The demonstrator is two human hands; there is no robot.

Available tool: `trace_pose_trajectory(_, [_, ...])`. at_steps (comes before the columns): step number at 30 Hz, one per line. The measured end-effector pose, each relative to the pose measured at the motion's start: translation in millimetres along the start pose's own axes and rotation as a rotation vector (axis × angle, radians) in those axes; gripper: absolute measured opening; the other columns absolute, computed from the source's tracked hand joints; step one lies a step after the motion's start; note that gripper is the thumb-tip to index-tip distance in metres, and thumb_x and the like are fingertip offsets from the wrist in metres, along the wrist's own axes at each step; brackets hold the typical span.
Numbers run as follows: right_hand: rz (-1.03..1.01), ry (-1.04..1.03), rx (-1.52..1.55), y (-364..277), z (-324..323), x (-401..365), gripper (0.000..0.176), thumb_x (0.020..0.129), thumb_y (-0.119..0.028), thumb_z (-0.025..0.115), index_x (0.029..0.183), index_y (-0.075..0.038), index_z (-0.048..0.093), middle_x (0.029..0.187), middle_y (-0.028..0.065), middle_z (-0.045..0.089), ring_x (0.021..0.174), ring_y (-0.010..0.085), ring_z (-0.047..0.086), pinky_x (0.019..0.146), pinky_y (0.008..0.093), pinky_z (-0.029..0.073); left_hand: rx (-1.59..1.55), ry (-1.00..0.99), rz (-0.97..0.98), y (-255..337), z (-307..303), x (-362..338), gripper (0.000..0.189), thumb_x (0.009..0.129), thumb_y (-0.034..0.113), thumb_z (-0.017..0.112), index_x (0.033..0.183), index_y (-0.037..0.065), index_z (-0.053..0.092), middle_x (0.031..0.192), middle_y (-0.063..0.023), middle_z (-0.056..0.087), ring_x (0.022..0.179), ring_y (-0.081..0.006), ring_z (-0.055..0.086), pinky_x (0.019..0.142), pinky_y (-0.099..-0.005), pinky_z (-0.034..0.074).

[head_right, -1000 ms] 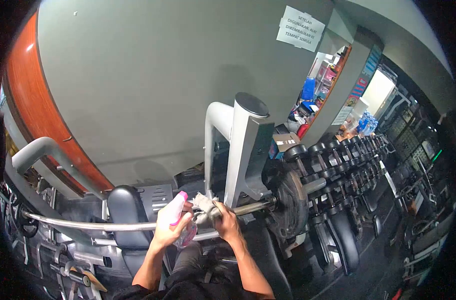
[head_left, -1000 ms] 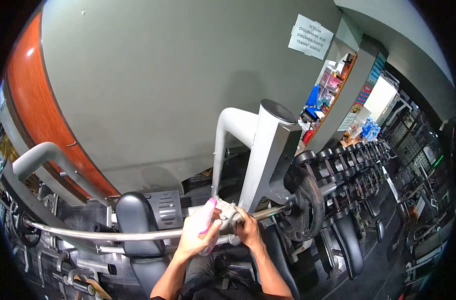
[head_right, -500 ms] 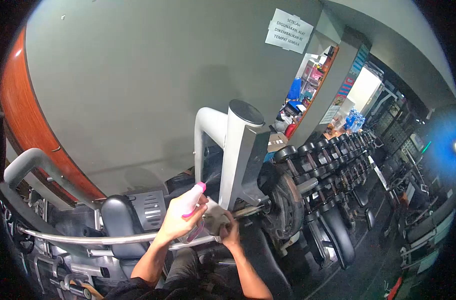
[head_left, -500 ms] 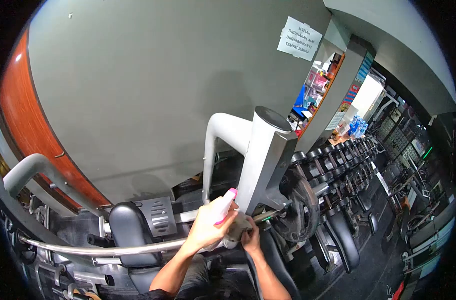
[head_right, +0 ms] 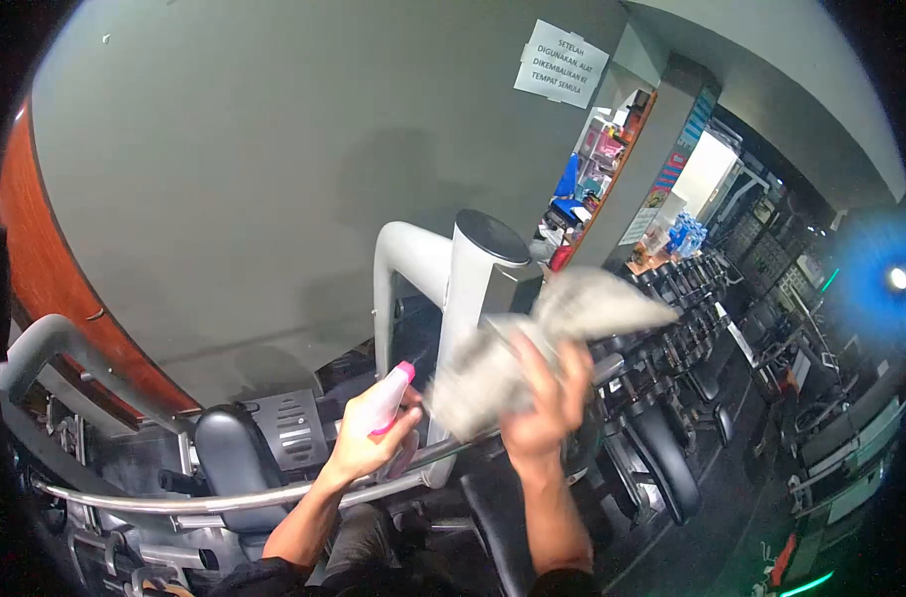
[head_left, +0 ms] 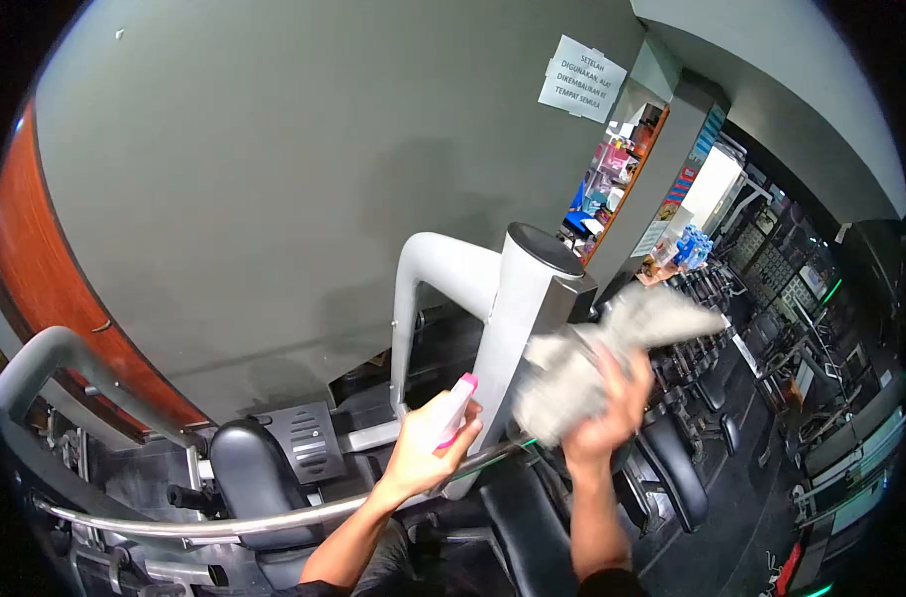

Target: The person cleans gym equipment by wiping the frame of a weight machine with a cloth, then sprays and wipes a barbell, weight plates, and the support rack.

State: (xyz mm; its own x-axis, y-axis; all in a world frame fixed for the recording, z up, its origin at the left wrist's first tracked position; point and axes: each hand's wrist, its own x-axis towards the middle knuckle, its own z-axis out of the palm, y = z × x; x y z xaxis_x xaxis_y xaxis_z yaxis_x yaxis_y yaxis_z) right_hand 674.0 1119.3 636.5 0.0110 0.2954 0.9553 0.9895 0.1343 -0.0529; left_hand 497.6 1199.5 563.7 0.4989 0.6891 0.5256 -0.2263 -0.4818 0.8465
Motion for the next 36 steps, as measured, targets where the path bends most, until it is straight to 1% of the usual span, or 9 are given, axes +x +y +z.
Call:
trace_pose_trajectory(4, [-0.294, -0.366, -0.434, -1, 45, 52, 0.037, 0.07, -0.01, 0.061, 0.107, -0.007, 0.065, 0.119, 0.0156, 0.058, 0.12, 0.0301, 0.049, 0.105, 0.0477, 0.035, -0.035, 0.014, -0.141, -8, -7, -24, 0.02, 0.083, 0.003, 0.064, 0.102, -0.001, 0.058, 0.088, -0.0061, 0.062, 0.073, -0.0089, 0.059, 0.064, -0.0253, 0.049])
trace_pose_trajectory(10, [-0.438, -0.928, -0.454, -3, 38, -19, 0.031, 0.081, -0.016, 0.052, 0.107, -0.003, 0.061, 0.125, 0.0226, 0.054, 0.124, 0.0337, 0.046, 0.111, 0.0432, 0.026, 0.001, 0.038, -0.225, -11, -23, -43, 0.019, 0.084, 0.004, 0.064, 0.101, -0.003, 0.058, 0.088, -0.0081, 0.063, 0.067, -0.0103, 0.06, 0.06, -0.0253, 0.049])
trace_pose_trajectory(15, [-0.277, -1.302, -0.326, -20, 32, -14, 0.026, 0.079, -0.016, 0.055, 0.102, -0.004, 0.062, 0.112, 0.0189, 0.059, 0.111, 0.0296, 0.054, 0.103, 0.0402, 0.035, 0.025, 0.047, -0.289, -2, -32, -46, 0.021, 0.084, 0.005, 0.065, 0.101, -0.003, 0.058, 0.085, -0.0066, 0.062, 0.064, -0.0084, 0.058, 0.059, -0.025, 0.048])
trace_pose_trajectory(18, [-0.137, -1.046, -0.223, -35, 25, 45, 0.028, 0.078, -0.015, 0.057, 0.104, -0.006, 0.063, 0.108, 0.0155, 0.059, 0.104, 0.0276, 0.055, 0.098, 0.0393, 0.039, -0.058, 0.026, -0.417, 17, -33, -45, 0.021, 0.084, 0.005, 0.064, 0.102, -0.003, 0.058, 0.085, -0.0066, 0.063, 0.067, -0.0086, 0.058, 0.061, -0.025, 0.048])
trace_pose_trajectory(20, [-0.292, -0.645, -0.27, -27, 35, 80, 0.03, 0.077, -0.014, 0.058, 0.105, -0.007, 0.063, 0.113, 0.0144, 0.058, 0.11, 0.0285, 0.054, 0.099, 0.0395, 0.039, -0.08, 0.032, -0.451, 20, -32, -46, 0.023, 0.083, 0.006, 0.066, 0.103, -0.003, 0.058, 0.086, -0.0069, 0.063, 0.07, -0.009, 0.059, 0.063, -0.0254, 0.049])
trace_pose_trajectory(22, [-0.416, -0.568, -0.426, -15, 52, 97, 0.032, 0.079, -0.016, 0.056, 0.109, -0.007, 0.063, 0.12, 0.0146, 0.057, 0.114, 0.0297, 0.052, 0.101, 0.0404, 0.037, -0.076, 0.047, -0.441, 23, -30, -48, 0.024, 0.083, 0.006, 0.066, 0.104, -0.003, 0.057, 0.087, -0.0071, 0.064, 0.069, -0.009, 0.059, 0.063, -0.0254, 0.049])
trace_pose_trajectory(30, [-0.579, -1.022, -0.63, -4, 113, -56, 0.032, 0.08, -0.021, 0.053, 0.102, -0.003, 0.069, 0.111, 0.0188, 0.063, 0.112, 0.0306, 0.055, 0.102, 0.0424, 0.034, -0.105, 0.079, -0.374, 13, -25, -62, 0.02, 0.084, 0.005, 0.064, 0.102, -0.002, 0.057, 0.08, -0.005, 0.062, 0.063, -0.0087, 0.058, 0.058, -0.024, 0.047])
trace_pose_trajectory(33, [-0.387, -1.336, -0.496, -22, 100, -68, 0.016, 0.077, -0.02, 0.057, 0.081, -0.011, 0.07, 0.087, 0.0071, 0.065, 0.092, 0.0212, 0.059, 0.085, 0.0348, 0.044, -0.119, 0.118, -0.336, 6, -29, -71, 0.018, 0.085, 0.005, 0.063, 0.1, -0.002, 0.057, 0.077, -0.0042, 0.061, 0.06, -0.0079, 0.059, 0.055, -0.0232, 0.047])
trace_pose_trajectory(36, [-0.297, -1.401, -0.434, -43, 73, -16, 0.016, 0.077, -0.021, 0.056, 0.081, -0.011, 0.068, 0.089, 0.0074, 0.063, 0.091, 0.0216, 0.059, 0.075, 0.0396, 0.045, -0.1, 0.133, -0.301, -2, -32, -89, 0.018, 0.084, 0.003, 0.063, 0.1, -0.003, 0.057, 0.078, -0.0049, 0.061, 0.062, -0.0084, 0.059, 0.055, -0.0233, 0.048])
